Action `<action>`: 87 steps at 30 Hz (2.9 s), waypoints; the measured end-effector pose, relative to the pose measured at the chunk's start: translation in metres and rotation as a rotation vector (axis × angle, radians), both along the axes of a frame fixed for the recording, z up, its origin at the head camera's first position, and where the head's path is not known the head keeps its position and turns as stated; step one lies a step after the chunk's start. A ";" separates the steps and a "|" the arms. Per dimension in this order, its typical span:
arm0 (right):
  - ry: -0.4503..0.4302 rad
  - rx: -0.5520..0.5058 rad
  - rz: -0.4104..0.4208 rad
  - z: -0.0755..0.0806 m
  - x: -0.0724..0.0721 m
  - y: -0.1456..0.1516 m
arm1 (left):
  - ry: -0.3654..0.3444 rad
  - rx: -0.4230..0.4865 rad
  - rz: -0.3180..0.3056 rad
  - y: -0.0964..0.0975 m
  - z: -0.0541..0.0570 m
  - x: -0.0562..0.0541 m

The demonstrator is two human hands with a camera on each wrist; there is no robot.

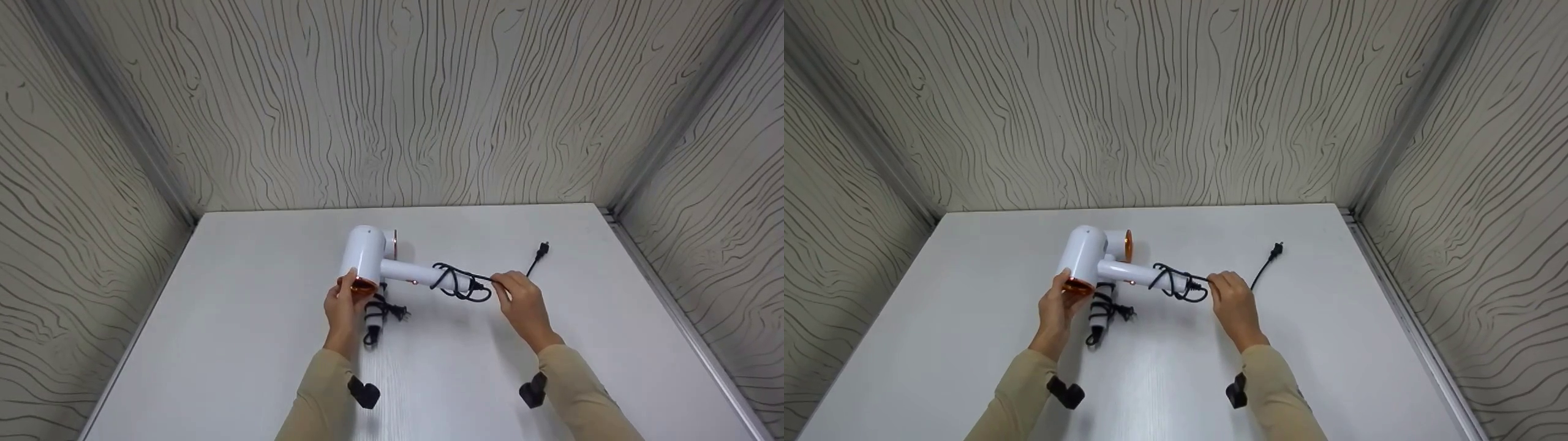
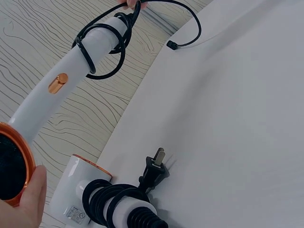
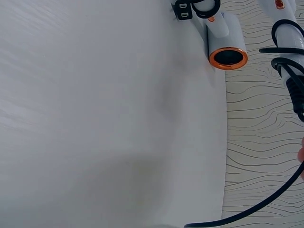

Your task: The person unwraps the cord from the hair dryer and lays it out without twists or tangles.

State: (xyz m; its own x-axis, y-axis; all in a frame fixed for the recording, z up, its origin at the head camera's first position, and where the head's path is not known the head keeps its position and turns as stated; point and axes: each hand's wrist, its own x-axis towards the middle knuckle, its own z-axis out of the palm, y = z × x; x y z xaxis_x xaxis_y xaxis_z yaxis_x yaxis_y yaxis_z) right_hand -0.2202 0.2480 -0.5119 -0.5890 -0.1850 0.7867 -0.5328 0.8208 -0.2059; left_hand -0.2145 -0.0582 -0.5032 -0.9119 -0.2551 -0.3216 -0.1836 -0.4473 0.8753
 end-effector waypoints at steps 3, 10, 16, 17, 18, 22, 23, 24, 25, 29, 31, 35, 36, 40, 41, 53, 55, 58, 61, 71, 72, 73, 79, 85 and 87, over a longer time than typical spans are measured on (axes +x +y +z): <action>0.007 0.006 -0.009 0.000 -0.001 0.000 | 0.012 0.017 0.007 0.000 -0.001 0.000; -0.017 0.005 -0.032 0.000 -0.001 -0.001 | 0.033 0.033 -0.026 0.000 -0.002 0.000; -0.035 0.014 -0.063 -0.003 -0.003 -0.002 | 0.062 0.031 -0.041 0.000 -0.001 0.001; -0.038 0.018 -0.067 -0.004 -0.004 -0.002 | 0.069 0.038 -0.036 0.001 -0.001 0.001; -0.042 0.023 -0.071 -0.005 -0.004 -0.001 | 0.074 0.043 -0.032 0.001 -0.001 0.001; -0.066 0.043 -0.069 -0.007 -0.003 -0.001 | 0.094 0.061 -0.015 0.002 0.001 0.001; -0.074 0.049 -0.068 -0.008 -0.003 -0.001 | 0.089 0.056 -0.015 0.002 0.002 0.001; -0.082 0.054 -0.066 -0.009 -0.002 0.000 | 0.081 0.048 -0.017 0.002 0.002 0.002; -0.092 0.063 -0.067 -0.009 -0.001 0.000 | 0.077 0.044 -0.017 0.001 0.003 0.002; -0.135 0.097 -0.079 -0.013 0.001 0.002 | 0.063 0.066 -0.009 0.001 0.004 0.001; -0.143 0.117 -0.085 -0.015 0.002 0.003 | 0.075 0.107 0.009 0.001 0.005 0.000; -0.167 0.136 -0.081 -0.021 0.003 0.004 | 0.076 0.166 0.034 0.001 0.005 -0.001; -0.179 0.138 -0.079 -0.022 0.004 0.005 | 0.073 0.172 0.038 0.000 0.006 -0.001; -0.208 0.146 -0.077 -0.028 0.005 0.009 | 0.052 0.163 0.029 -0.001 0.006 -0.002; -0.203 0.148 -0.077 -0.030 0.005 0.010 | 0.047 0.158 0.026 -0.001 0.006 -0.002; -0.349 0.168 -0.168 -0.041 0.011 0.022 | 0.058 0.133 0.029 -0.001 0.007 -0.003; -0.399 0.172 -0.183 -0.042 0.013 0.023 | 0.053 0.122 0.025 0.000 0.007 -0.002; -0.468 0.180 -0.197 -0.046 0.015 0.024 | 0.058 0.118 0.017 0.000 0.006 -0.002; -0.512 0.180 -0.203 -0.049 0.017 0.027 | 0.065 0.137 0.016 0.000 0.006 -0.002; -0.616 0.118 -0.193 -0.054 0.021 0.035 | 0.066 0.203 0.017 0.000 0.008 -0.001; -0.631 0.110 -0.193 -0.054 0.021 0.036 | 0.066 0.210 0.019 0.000 0.009 -0.001; -0.642 0.104 -0.194 -0.055 0.022 0.037 | 0.061 0.214 0.021 -0.001 0.009 -0.001; -0.654 0.099 -0.191 -0.056 0.024 0.042 | 0.075 0.278 0.062 -0.001 0.010 -0.003; -0.688 0.098 -0.189 -0.055 0.026 0.042 | 0.080 0.280 0.062 0.000 0.009 -0.002; -0.701 0.101 -0.191 -0.054 0.026 0.042 | 0.076 0.274 0.056 0.001 0.009 -0.001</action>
